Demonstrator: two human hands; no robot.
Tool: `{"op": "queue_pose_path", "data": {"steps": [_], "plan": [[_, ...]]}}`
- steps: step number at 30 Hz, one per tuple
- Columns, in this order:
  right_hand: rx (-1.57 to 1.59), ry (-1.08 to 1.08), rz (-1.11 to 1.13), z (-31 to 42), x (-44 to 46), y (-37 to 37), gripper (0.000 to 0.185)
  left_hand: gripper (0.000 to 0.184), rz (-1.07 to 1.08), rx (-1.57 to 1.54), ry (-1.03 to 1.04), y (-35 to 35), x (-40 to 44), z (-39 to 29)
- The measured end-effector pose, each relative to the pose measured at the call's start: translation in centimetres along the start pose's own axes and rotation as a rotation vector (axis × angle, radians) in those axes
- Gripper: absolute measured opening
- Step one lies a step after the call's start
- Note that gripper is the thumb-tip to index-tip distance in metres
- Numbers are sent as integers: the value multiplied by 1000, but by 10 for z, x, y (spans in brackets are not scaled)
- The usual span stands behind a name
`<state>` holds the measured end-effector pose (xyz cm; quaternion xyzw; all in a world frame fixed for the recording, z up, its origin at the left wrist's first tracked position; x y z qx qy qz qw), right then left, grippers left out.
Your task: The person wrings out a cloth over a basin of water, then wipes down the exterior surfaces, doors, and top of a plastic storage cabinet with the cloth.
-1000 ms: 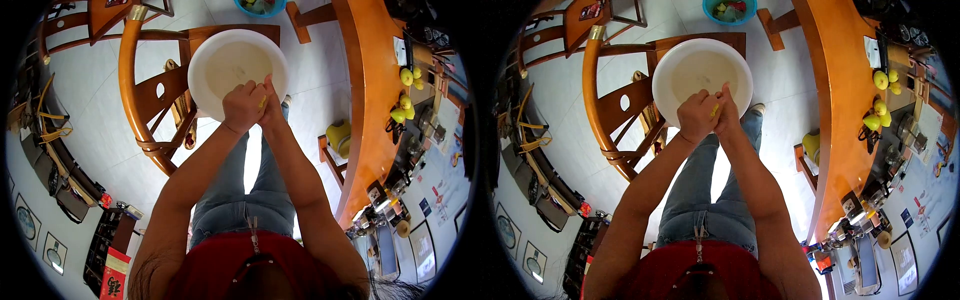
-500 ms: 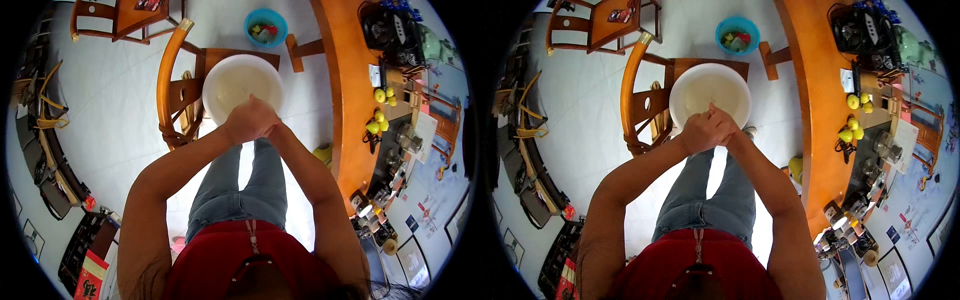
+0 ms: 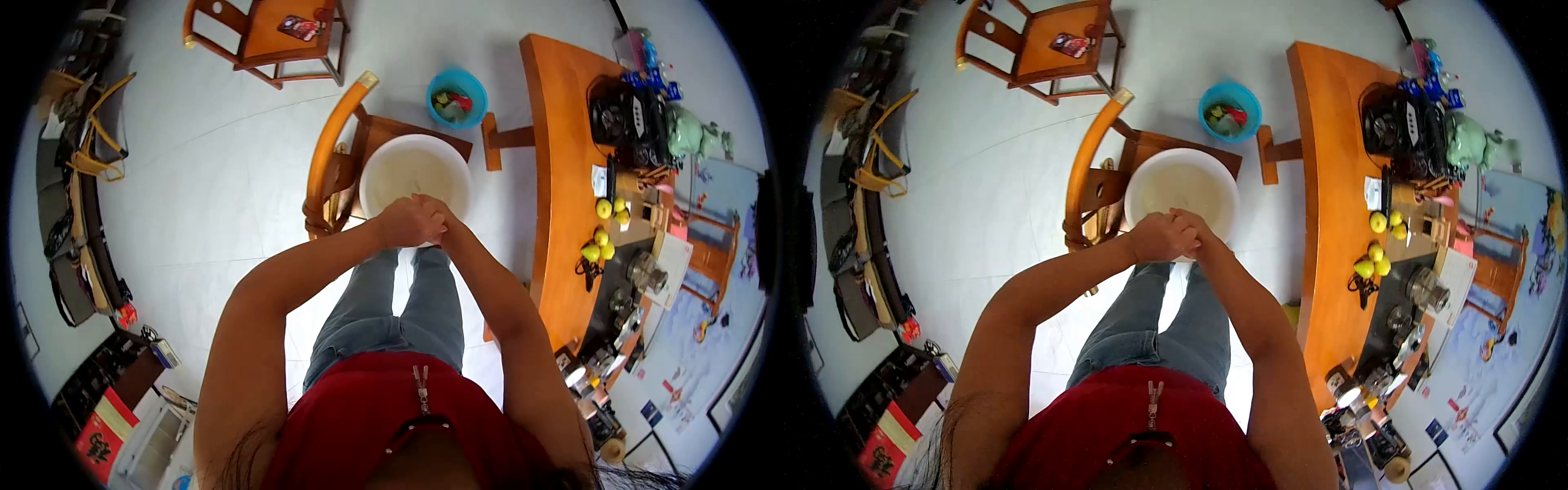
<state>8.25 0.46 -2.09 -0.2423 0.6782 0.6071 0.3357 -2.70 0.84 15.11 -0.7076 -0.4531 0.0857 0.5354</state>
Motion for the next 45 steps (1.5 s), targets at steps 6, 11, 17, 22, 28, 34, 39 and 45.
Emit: {"op": "queue_pose_path", "data": {"steps": [6, 11, 17, 22, 28, 34, 39, 45], "plan": [[-198, -181, -230, 8, -33, 30, 36, 19, 113, 60, -142, 6, -21, 4], [-528, -538, -273, 22, -51, 73, 36, 28, 25, -40, -969, 23, -53, 35], [-1627, -1072, -408, 22, -99, 101, 38, 55, -527, -557, -1560, 76, -102, 57], [-1854, -1330, -447, 6, -150, 104, 34, 53, -1022, -1437, -1750, 49, -70, 29], [-1711, -1234, -590, 9, -190, 89, 23, 49, -1199, -1659, -1521, 10, -28, -16], [-1505, -1485, -475, 13, -225, 104, 21, 48, -978, -1378, -1479, -9, -17, -49], [-1386, -1450, -363, 21, -253, 154, 26, 69, -696, -1366, -1257, -28, -3, -85], [-1098, -1062, -65, 33, -267, 190, 25, 66, -543, -1310, -725, -48, 18, -129]]}}
Point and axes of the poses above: each hand's wrist, its own x-axis towards the middle knuckle, its own y-axis out of the palm, z = x × y, the point moved 3 cm from there along x, towards the middle knuckle, and after that the axes turned 1 degree about y, right-handed, at the moved point
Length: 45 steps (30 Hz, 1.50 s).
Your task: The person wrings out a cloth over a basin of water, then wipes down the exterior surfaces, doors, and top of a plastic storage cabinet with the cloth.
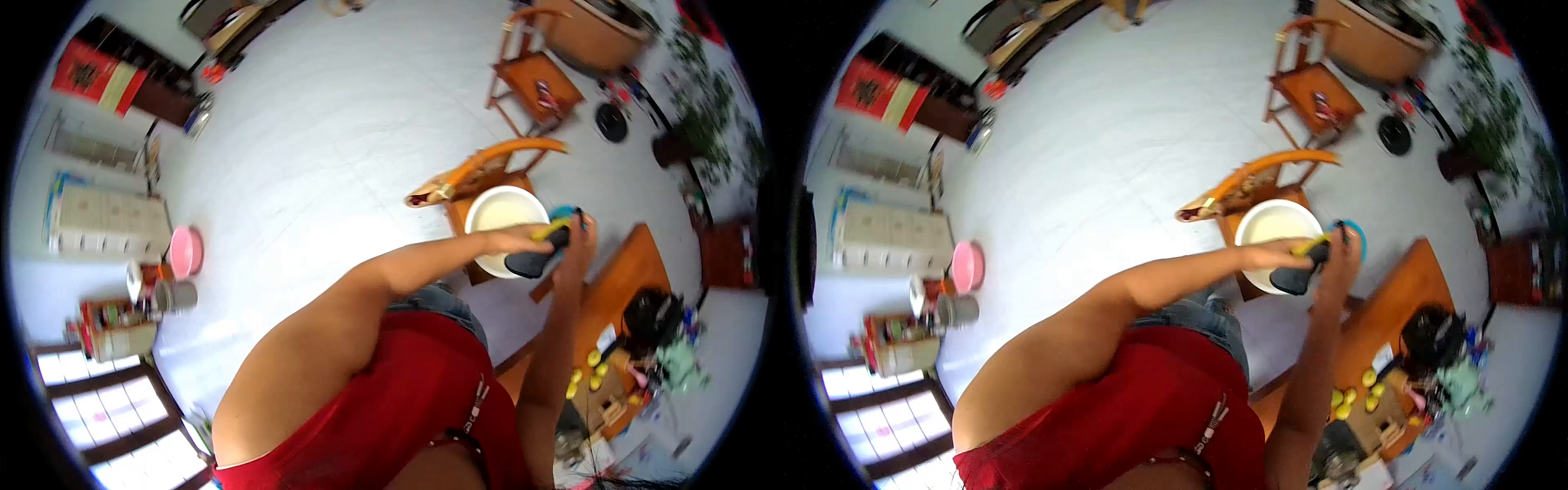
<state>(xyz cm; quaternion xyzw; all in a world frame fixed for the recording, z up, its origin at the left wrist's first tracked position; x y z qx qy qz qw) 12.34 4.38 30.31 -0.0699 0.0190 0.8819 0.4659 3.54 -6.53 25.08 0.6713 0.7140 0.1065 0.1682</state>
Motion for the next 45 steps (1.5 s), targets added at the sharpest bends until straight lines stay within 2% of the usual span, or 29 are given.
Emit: {"op": "queue_pose_path", "data": {"steps": [1, 2, 5, 8, 11, 12, 15, 16, 17, 18, 19, 20, 21, 23, 25, 26, 27, 29, 31, 35, 36, 39, 40, 43, 45], "plan": [[35, -74, 60, 2, 6, -2, 24, 67, -38, 67, 73, 5, -5, -9], [97, 27, 84, 24, -3, 3, 24, 68, -84, 241, 30, 5, -8, -11], [210, -31, 168, 42, -7, 0, 36, 62, -157, 512, -8, 1, -10, -9], [349, -67, 275, 46, -6, -10, 45, 56, -282, 567, 76, -6, -7, 0], [502, -42, 304, 18, 7, -22, 51, 51, -420, 71, 87, 0, -17, -11], [356, 11, 229, 23, -3, -16, 54, 51, -438, 26, 123, -1, -17, -9], [71, 110, 485, -19, -12, -25, 59, 57, -488, -404, -16, 1, -16, -4], [-6, 136, 499, -21, -22, -16, 66, 62, -530, -399, -34, 4, -19, -14], [-84, 161, 515, -24, -31, -8, 74, 59, -580, -504, -19, 4, -13, -7], [-162, 185, 533, -26, -41, 1, 81, 57, -544, -512, -9, 4, -12, -5], [-357, -34, 519, -58, -27, -1, 87, 55, -506, -519, 1, 4, -13, -3], [-660, -311, 372, -63, -31, 2, 86, 52, -477, -525, 1, 7, -16, -4], [-725, -456, 314, -73, -32, 3, 82, 49, -446, -533, 0, 11, -19, -5], [-685, -382, 264, -72, -39, 10, 67, 40, -606, -448, -31, 9, -20, 4], [-360, -130, 255, -83, -37, 5, 46, 42, -560, -334, -96, 14, -32, -16], [-318, -231, 225, -80, -37, 3, 31, 43, -543, -257, -102, 15, -35, -21], [-299, -142, 221, -79, -35, -3, 28, 45, -534, -143, -57, 11, -33, -11], [-399, -6, 200, -50, -39, -7, 36, 51, -572, -192, -13, 6, -32, -3], [-312, 9, 191, -30, -38, -8, 32, 44, -600, -285, 83, -5, -27, 9], [14, 151, 21, -31, -17, -23, 38, 23, -682, -408, -65, -21, -27, 4], [210, 214, 52, -33, -9, -31, 45, 18, -706, -333, -42, -27, -27, 0], [241, 404, -31, -30, 0, -44, 46, 21, -754, -250, -42, -38, -28, -15], [260, 416, 0, -19, -4, -39, 49, 24, -776, -238, -52, -42, -27, -20], [-160, 170, 434, -26, -6, -34, 60, 22, -706, -47, -40, -50, -27, -38], [-491, 137, 627, -32, -12, -27, 67, 25, -757, 121, -7, -59, -24, -35]]}}
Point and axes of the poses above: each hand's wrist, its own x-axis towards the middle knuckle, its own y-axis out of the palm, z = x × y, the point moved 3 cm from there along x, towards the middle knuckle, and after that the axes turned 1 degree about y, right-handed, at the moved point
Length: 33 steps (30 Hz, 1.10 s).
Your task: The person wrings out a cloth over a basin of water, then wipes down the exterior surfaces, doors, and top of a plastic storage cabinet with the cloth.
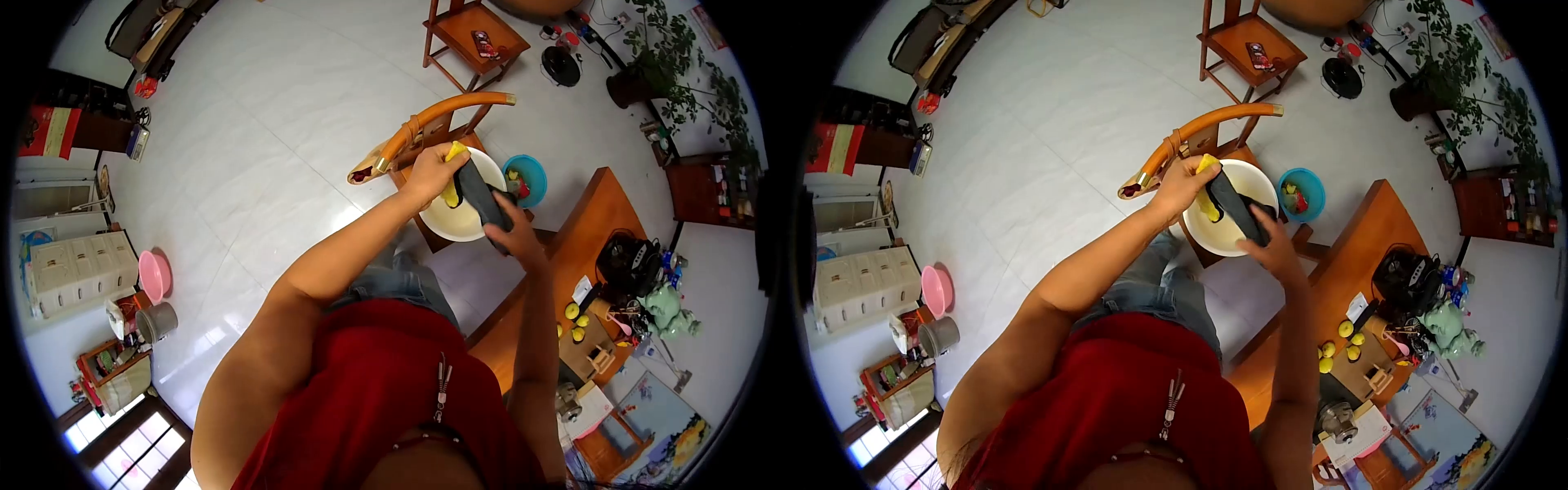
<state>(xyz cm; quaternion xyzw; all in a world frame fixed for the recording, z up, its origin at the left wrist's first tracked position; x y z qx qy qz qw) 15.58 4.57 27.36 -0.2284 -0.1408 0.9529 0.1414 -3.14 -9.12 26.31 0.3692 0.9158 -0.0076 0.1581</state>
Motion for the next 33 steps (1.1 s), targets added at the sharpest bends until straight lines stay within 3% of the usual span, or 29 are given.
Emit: {"op": "queue_pose_path", "data": {"steps": [2, 4, 6, 7, 10, 12, 13, 16, 17, 20, 21, 24, 26, 28, 30, 33], "plan": [[-518, 0, 51, -4, 7, 10, 66, 27, -66, 204, 141, -6, 8, -4], [-623, -60, -116, -4, 17, 9, 54, 30, -149, 463, 330, -15, 7, -17], [-823, -171, -272, 14, 22, 6, 52, 31, -210, 522, 360, -26, 12, -23], [-807, -171, -283, 28, 23, 6, 62, 31, -247, 564, 363, -31, 13, -29], [-961, -314, -386, 75, 27, 12, 67, 32, -283, 630, 390, -46, 27, -43], [-959, -402, -282, 102, 32, 19, 66, 31, -278, 614, 337, -51, 39, -54], [-957, -448, -223, 109, 34, 23, 66, 31, -304, 585, 410, -52, 46, -55], [-411, -98, 16, 90, 48, 36, 61, 33, -186, 424, 75, -54, 57, -70], [-300, -140, 24, 91, 51, 39, 60, 37, -215, 456, 163, -56, 67, -60], [287, 174, 124, 109, 57, 45, 61, 41, -243, 421, 101, -69, 83, -52], [515, 178, 169, 90, 65, 46, 60, 44, -264, 453, 140, -74, 89, -42], [710, 342, 39, 107, 67, 52, 59, 46, -358, 671, 505, -91, 71, -57], [785, 347, 35, 113, 70, 58, 64, 47, 146, 415, 87, -102, 52, -78], [862, 352, 99, 122, 72, 67, 70, 60, 479, 250, 86, -111, 31, -72], [895, 338, 143, 135, 76, 79, 74, 75, 444, 227, -77, -123, 1, -66], [941, 277, 253, 138, 89, 97, 73, 86, 454, -117, -32, -135, -27, -57]]}}
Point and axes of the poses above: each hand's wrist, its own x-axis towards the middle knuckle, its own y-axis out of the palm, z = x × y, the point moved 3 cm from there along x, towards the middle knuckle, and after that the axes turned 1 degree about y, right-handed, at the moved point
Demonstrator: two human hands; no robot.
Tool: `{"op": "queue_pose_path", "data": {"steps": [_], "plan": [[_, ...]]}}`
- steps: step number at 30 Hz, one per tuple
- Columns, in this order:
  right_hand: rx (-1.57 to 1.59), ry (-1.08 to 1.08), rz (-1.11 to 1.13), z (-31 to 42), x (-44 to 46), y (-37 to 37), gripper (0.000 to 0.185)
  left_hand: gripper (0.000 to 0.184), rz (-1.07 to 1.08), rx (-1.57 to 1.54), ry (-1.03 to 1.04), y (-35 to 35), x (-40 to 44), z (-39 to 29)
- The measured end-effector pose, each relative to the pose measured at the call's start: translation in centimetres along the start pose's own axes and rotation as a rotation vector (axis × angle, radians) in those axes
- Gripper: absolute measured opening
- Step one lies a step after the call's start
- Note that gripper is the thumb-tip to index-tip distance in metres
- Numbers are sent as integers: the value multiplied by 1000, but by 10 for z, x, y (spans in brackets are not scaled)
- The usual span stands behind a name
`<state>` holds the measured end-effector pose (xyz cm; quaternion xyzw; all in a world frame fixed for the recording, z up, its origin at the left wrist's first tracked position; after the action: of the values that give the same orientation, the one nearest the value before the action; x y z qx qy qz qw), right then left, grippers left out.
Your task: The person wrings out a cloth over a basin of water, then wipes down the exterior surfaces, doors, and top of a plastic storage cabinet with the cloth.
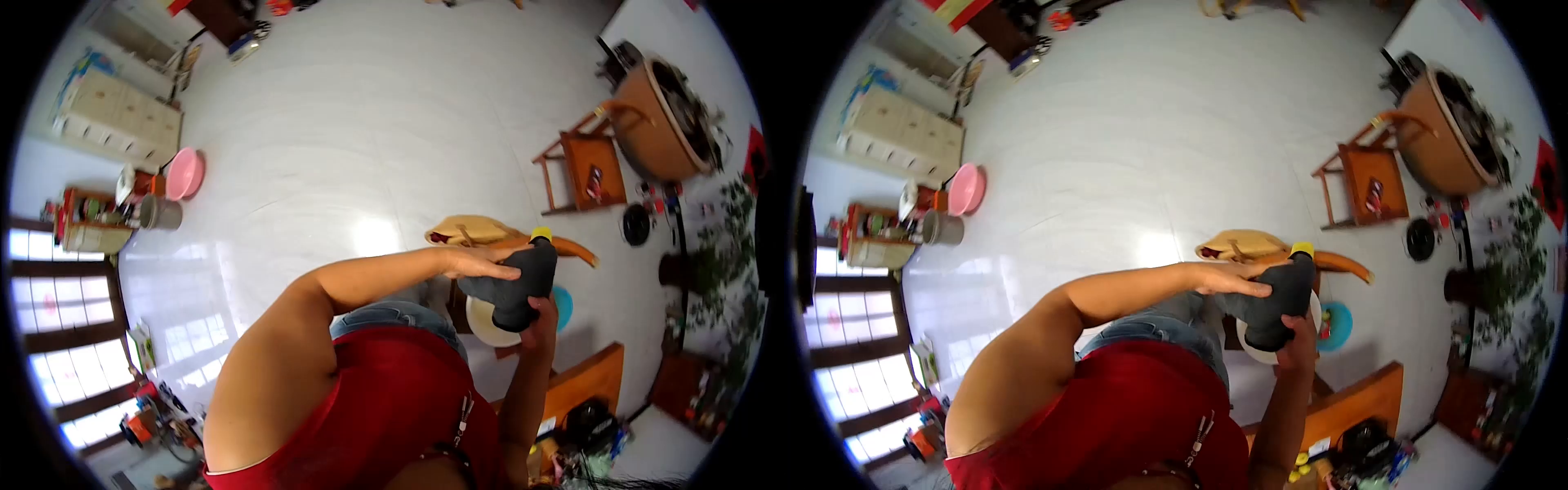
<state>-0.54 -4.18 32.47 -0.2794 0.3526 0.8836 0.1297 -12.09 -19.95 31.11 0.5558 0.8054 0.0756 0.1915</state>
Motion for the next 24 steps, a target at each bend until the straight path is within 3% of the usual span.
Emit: {"op": "queue_pose_path", "data": {"steps": [2, 3, 5, 8, 10, 13, 14, 16, 21, 23, 24], "plan": [[-34, 2, 90, -5, 6, 11, 73, 94, -38, -177, 49, 1, -23, 2], [-56, 10, 151, -7, 11, 20, 73, 90, -157, -189, 71, 1, -34, 8], [-247, -20, 169, -7, 18, 35, 71, 78, -193, -310, 132, 6, -64, 2], [-516, -157, 358, -13, 40, 51, 59, 54, -429, -175, 145, -3, -96, 25], [-555, -224, 432, -27, 53, 61, 49, 47, -537, -172, 204, -5, -124, 16], [-216, -96, 493, -52, 91, 67, 47, 47, -593, -275, 271, 0, -175, -8], [-313, -91, 449, -67, 103, 76, 48, 47, -606, -314, 306, 1, -190, -14], [-238, 150, 453, -106, 120, 101, 45, 50, -642, -334, 326, -3, -217, -26], [-113, 379, 616, -185, 109, 201, 46, 53, -781, -306, 353, -33, -287, -45], [-82, 443, 675, -215, 109, 251, 46, 52, -944, -203, 367, -59, -327, -45], [-67, 470, 702, -230, 109, 276, 47, 49, -1109, 46, 300, -82, -352, -38]]}}
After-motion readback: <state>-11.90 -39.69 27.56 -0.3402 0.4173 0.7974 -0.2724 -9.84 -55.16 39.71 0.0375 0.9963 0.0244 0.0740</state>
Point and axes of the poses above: each hand's wrist, its own x-axis towards the middle knuckle, its own y-axis out of the palm, z = x × y, the point moved 3 cm from there along x, towards the middle knuckle, and after that the axes turned 1 degree about y, right-handed, at the moved point
